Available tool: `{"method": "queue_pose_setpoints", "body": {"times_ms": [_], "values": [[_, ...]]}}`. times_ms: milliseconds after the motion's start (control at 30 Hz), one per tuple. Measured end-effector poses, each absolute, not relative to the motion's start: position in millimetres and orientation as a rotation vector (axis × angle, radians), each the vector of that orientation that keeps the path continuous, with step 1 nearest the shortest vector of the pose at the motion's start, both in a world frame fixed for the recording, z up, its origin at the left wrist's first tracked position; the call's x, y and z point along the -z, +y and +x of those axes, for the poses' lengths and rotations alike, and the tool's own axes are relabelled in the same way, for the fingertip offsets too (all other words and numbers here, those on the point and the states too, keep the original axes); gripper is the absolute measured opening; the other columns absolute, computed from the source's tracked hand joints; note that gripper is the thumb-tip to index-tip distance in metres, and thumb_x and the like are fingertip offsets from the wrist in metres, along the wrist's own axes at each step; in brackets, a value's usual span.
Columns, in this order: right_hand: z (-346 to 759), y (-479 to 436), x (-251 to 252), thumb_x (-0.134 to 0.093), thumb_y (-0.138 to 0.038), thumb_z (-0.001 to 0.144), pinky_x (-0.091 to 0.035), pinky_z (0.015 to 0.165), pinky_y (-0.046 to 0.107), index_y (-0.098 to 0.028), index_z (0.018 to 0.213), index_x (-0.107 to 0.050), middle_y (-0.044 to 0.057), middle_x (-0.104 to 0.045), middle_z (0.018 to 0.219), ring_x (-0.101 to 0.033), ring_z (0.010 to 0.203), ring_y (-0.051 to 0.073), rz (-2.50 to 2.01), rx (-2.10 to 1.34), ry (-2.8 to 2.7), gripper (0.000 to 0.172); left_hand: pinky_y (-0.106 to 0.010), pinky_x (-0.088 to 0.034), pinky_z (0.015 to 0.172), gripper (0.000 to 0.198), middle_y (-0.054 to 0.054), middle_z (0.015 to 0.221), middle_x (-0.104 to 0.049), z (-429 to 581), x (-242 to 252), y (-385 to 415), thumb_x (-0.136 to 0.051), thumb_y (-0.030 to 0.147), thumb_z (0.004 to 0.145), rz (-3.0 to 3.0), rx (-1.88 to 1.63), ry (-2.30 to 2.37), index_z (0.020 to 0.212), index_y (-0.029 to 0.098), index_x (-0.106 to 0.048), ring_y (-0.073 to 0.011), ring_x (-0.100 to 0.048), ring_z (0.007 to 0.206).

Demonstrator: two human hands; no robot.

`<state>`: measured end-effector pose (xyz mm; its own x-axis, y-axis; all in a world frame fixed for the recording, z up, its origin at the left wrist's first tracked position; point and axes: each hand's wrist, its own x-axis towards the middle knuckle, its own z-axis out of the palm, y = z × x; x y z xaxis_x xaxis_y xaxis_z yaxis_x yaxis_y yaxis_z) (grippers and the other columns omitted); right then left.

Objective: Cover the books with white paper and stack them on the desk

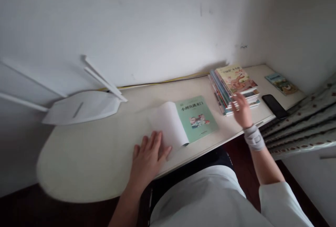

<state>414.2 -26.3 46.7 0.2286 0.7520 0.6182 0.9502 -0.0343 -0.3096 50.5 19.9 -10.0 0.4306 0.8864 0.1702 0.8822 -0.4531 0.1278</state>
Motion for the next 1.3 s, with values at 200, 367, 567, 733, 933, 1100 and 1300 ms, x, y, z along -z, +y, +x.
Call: {"method": "queue_pose_setpoints", "body": {"times_ms": [200, 367, 567, 733, 933, 1100, 1300], "values": [[565, -112, -3, -0.048, -0.036, 0.084, -0.037, 0.092, 0.053, -0.014, 0.110, -0.063, 0.019, -0.050, 0.126, -0.045, 0.115, 0.033, -2.671, 0.602, -0.909, 0.037, -0.057, -0.027, 0.100, 0.061, -0.019, 0.138, -0.042, 51, 6, 18, -0.035, 0.044, 0.087, 2.656, -0.344, 1.627, 0.136, 0.007, -0.037, -0.0399, -0.033, 0.128], [587, -127, 7, -0.046, -0.045, 0.084, -0.033, 0.091, 0.059, -0.016, 0.106, -0.064, 0.019, -0.046, 0.130, -0.039, 0.120, 0.035, -2.762, 0.567, -0.843, 0.040, -0.056, -0.027, 0.101, 0.062, -0.017, 0.139, -0.041, 51, 6, 18, -0.036, 0.045, 0.087, 2.645, -0.342, 1.640, 0.138, 0.010, -0.034, -0.0381, -0.032, 0.130], [517, -80, -33, -0.038, -0.043, 0.088, -0.036, 0.094, 0.050, -0.016, 0.115, -0.057, 0.018, -0.047, 0.128, -0.044, 0.118, 0.030, -2.286, 0.771, -1.180, 0.042, -0.055, -0.026, 0.102, 0.062, -0.016, 0.140, -0.040, 52, 5, 16, -0.039, 0.046, 0.087, 2.639, -0.283, 1.658, 0.137, 0.010, -0.036, -0.0389, -0.033, 0.129], [342, -18, -62, -0.043, -0.044, 0.087, -0.033, 0.102, 0.045, -0.019, 0.126, -0.050, 0.014, -0.044, 0.135, -0.037, 0.127, 0.025, -1.528, 0.243, -2.180, 0.046, -0.056, -0.025, 0.103, 0.064, -0.015, 0.142, -0.038, 53, 2, 13, -0.038, 0.051, 0.087, 2.611, -0.269, 1.645, 0.138, 0.013, -0.034, -0.0382, -0.031, 0.130], [241, 7, -62, -0.059, -0.051, 0.077, -0.019, 0.101, 0.062, -0.024, 0.130, -0.048, 0.014, -0.035, 0.142, -0.024, 0.133, 0.035, -1.049, 0.064, -2.920, 0.060, -0.056, -0.021, 0.105, 0.066, -0.016, 0.142, -0.036, 52, 7, 10, -0.036, 0.052, 0.087, 2.550, -0.372, 1.620, 0.140, 0.012, -0.029, -0.0357, -0.029, 0.132], [245, 13, -56, -0.058, -0.048, 0.079, -0.033, 0.096, 0.056, -0.022, 0.127, -0.051, 0.015, -0.040, 0.139, -0.031, 0.130, 0.036, -1.143, 0.121, -2.926, 0.055, -0.052, -0.021, 0.107, 0.074, -0.023, 0.145, -0.027, 42, 9, 11, -0.035, 0.047, 0.089, 2.399, -0.534, 1.517, 0.143, 0.008, -0.003, -0.0298, -0.024, 0.135], [238, 9, -53, -0.056, -0.057, 0.077, -0.036, 0.095, 0.055, -0.017, 0.125, -0.052, 0.017, -0.042, 0.137, -0.032, 0.129, 0.036, -1.249, 0.141, -2.860, 0.063, -0.045, -0.031, 0.105, 0.080, -0.021, 0.149, -0.019, 24, -1, 12, -0.041, 0.045, 0.088, 2.242, -0.550, 1.424, 0.143, 0.015, 0.008, -0.0263, -0.023, 0.136]]}}
